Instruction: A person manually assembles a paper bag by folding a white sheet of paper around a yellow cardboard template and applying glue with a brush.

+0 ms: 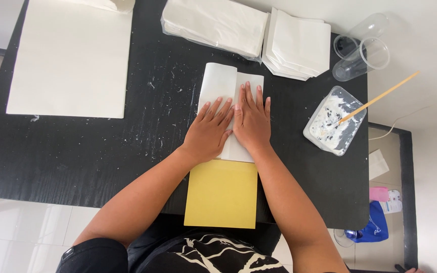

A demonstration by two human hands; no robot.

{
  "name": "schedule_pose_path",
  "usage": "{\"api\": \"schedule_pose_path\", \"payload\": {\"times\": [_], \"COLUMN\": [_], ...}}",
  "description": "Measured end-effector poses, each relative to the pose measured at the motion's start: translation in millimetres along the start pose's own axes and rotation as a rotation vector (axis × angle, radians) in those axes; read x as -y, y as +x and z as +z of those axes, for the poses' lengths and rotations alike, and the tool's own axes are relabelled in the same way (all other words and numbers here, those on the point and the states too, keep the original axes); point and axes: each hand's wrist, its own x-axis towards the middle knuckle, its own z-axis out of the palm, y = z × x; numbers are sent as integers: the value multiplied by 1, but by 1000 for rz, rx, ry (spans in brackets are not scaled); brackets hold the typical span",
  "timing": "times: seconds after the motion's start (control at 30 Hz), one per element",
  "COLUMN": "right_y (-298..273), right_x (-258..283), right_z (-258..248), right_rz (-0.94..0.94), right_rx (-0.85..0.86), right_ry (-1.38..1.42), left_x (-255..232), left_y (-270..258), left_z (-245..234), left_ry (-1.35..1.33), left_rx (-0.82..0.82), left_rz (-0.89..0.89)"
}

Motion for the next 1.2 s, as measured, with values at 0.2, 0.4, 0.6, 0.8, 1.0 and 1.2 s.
{"api": "schedule_pose_path", "payload": {"times": [0.2, 0.4, 0.6, 0.8, 1.0, 1.2], "right_y": [2, 2, 2, -1, -2, 17], "right_x": [2, 3, 3, -6, 54, 110], "right_z": [0, 1, -1, -3, 10, -5], "right_rz": [29, 55, 53, -89, -329, -22], "right_rx": [-5, -2, 12, -113, -69, 351], "right_ry": [-14, -12, -14, 259, 129, -126], "left_x": [-4, -7, -8, -13, -19, -19], "left_y": [-2, -5, -5, -6, -5, -6], "left_z": [-3, -4, -6, -18, -27, -38], "left_ry": [21, 53, 68, 91, 183, 126], "left_rx": [26, 36, 48, 70, 92, 69], "left_rz": [-1, 3, -5, -2, -21, -41]}}
